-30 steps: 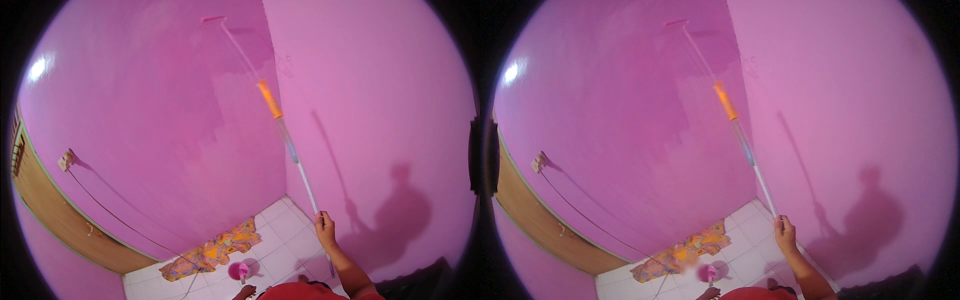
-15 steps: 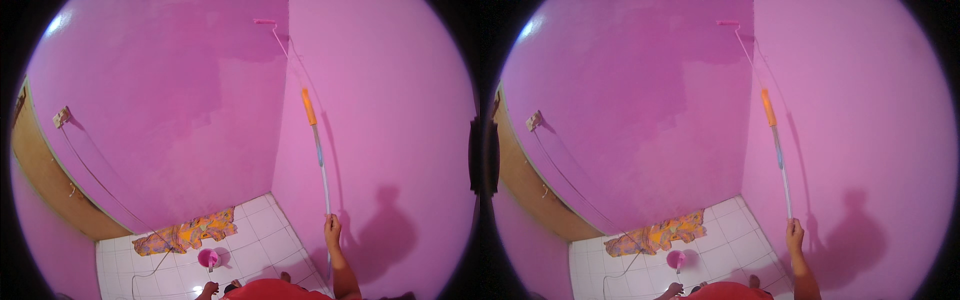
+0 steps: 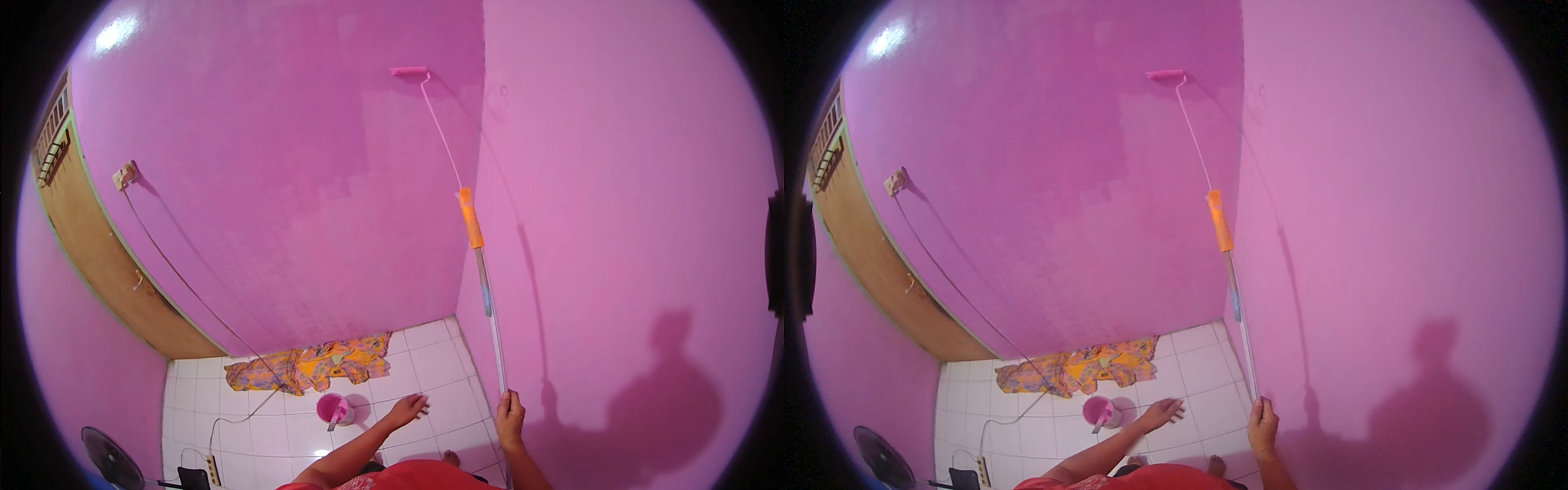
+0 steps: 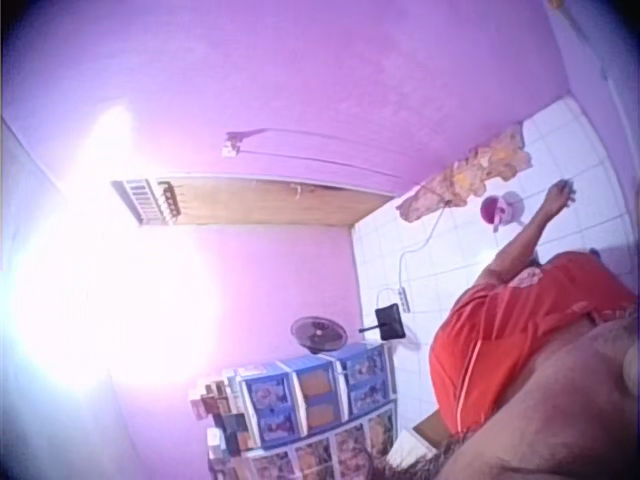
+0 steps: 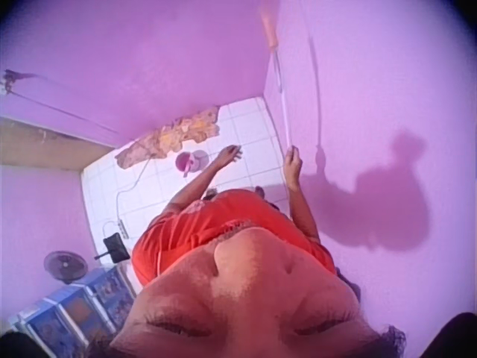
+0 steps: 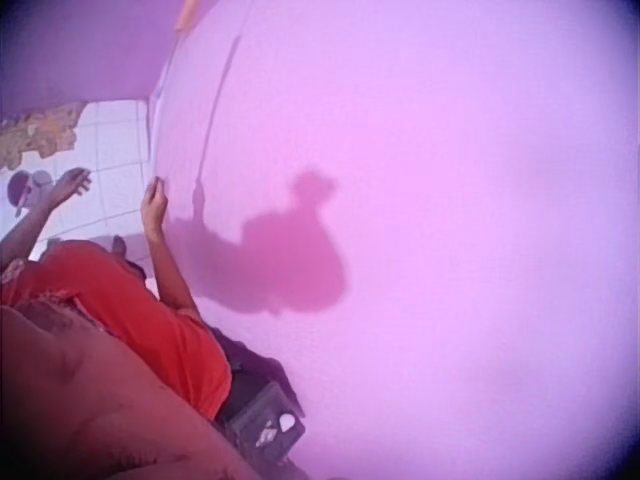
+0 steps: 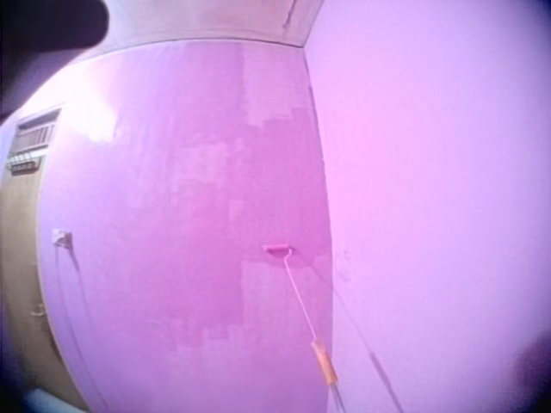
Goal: The person paints the walls of a room pink using a roller attached to an extension pole. They repeatedly dip the roller into a bucket of paint and apply it to the wall surface in vertical strokes.
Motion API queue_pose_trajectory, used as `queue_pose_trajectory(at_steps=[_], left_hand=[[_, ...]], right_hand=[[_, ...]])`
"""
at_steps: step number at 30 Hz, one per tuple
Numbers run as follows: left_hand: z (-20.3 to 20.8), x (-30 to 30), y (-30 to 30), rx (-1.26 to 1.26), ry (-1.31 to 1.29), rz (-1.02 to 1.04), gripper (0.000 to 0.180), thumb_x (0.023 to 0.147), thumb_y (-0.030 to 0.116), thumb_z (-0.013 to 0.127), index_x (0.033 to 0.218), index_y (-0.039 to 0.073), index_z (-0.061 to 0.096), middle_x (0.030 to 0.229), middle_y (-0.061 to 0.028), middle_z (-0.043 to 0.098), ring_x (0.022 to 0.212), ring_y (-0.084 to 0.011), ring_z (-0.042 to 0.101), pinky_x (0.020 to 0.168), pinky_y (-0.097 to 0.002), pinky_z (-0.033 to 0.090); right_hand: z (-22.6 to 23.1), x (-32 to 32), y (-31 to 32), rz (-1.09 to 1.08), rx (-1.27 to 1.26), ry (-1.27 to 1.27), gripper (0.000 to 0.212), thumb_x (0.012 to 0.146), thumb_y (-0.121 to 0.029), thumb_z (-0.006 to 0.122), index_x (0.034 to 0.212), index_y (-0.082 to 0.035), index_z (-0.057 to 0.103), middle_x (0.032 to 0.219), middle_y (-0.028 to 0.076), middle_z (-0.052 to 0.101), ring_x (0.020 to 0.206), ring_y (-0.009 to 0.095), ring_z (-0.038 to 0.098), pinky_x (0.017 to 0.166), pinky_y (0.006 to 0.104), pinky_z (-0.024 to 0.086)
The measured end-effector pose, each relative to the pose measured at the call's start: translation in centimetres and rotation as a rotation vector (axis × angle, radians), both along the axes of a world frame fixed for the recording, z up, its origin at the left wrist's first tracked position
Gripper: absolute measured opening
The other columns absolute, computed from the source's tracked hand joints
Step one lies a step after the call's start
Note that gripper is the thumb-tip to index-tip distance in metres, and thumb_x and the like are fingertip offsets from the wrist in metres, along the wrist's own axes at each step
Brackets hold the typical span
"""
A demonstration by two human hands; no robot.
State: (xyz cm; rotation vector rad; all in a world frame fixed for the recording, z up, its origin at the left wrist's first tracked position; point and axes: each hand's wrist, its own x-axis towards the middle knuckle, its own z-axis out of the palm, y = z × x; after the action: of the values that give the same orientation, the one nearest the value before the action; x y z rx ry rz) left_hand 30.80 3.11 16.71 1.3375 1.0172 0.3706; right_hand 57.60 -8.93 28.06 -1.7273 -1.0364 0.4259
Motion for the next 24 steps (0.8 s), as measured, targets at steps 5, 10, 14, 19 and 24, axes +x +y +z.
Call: queue_pose_trajectory(at_steps=[5, 10, 14, 19, 24], left_hand=[[11.6, 7.3, 3.3, 0.165, -0.295, -0.033, 0.052, 0.106, 0.039, 0.044, 0.137, -0.003, 0.048, 0.119, -0.0147, 0.064, 0.103, -0.0219, 0.067, 0.082, -0.0318, 0.055], [16.9, 9.3, 6.2, 0.275, -0.357, -0.036, 0.053, 0.105, 0.035, 0.047, 0.141, -0.003, 0.041, 0.122, -0.017, 0.061, 0.105, -0.0229, 0.067, 0.079, -0.0307, 0.055], [15.8, 10.2, 6.9, 0.245, -0.393, -0.005, 0.05, 0.104, 0.037, 0.051, 0.134, -0.003, 0.046, 0.108, -0.0135, 0.063, 0.095, -0.0194, 0.066, 0.074, -0.0303, 0.056], [11.1, 10.3, 5.0, 0.113, -0.335, -0.108, 0.041, 0.101, 0.04, 0.055, 0.108, -0.001, 0.056, 0.09, -0.0087, 0.063, 0.081, -0.0157, 0.066, 0.067, -0.0298, 0.057], [8.0, 9.4, 1.4, -0.026, -0.307, -0.099, 0.04, 0.102, 0.04, 0.054, 0.105, 0.0, 0.058, 0.09, -0.0094, 0.063, 0.08, -0.0166, 0.065, 0.067, -0.0314, 0.059]], right_hand=[[-0.2, -2.1, 0.2, -0.008, 0.018, -0.066, 0.029, 0.105, -0.024, 0.047, 0.105, 0.002, 0.059, 0.058, 0.007, 0.048, 0.052, 0.015, 0.048, 0.051, 0.0343, 0.039], [0.6, -4.8, 0.0, -0.032, -0.11, -0.098, 0.031, 0.103, -0.026, 0.049, 0.114, 0.001, 0.059, 0.067, 0.024, 0.06, 0.063, 0.043, 0.063, 0.054, 0.0479, 0.044], [-0.8, -6.2, -2.3, 0.019, -0.182, -0.13, 0.032, 0.102, -0.027, 0.049, 0.114, 0.0, 0.06, 0.071, 0.025, 0.062, 0.068, 0.046, 0.063, 0.058, 0.051, 0.046], [-5.1, -7.2, -6.9, -0.021, -0.248, -0.233, 0.034, 0.1, -0.03, 0.051, 0.113, 0.0, 0.06, 0.077, 0.025, 0.065, 0.074, 0.046, 0.065, 0.062, 0.0528, 0.049], [-7.4, -8.2, -10.8, -0.039, -0.387, -0.129, 0.035, 0.1, -0.03, 0.05, 0.112, 0.001, 0.061, 0.076, 0.025, 0.064, 0.071, 0.046, 0.064, 0.061, 0.0519, 0.048]])
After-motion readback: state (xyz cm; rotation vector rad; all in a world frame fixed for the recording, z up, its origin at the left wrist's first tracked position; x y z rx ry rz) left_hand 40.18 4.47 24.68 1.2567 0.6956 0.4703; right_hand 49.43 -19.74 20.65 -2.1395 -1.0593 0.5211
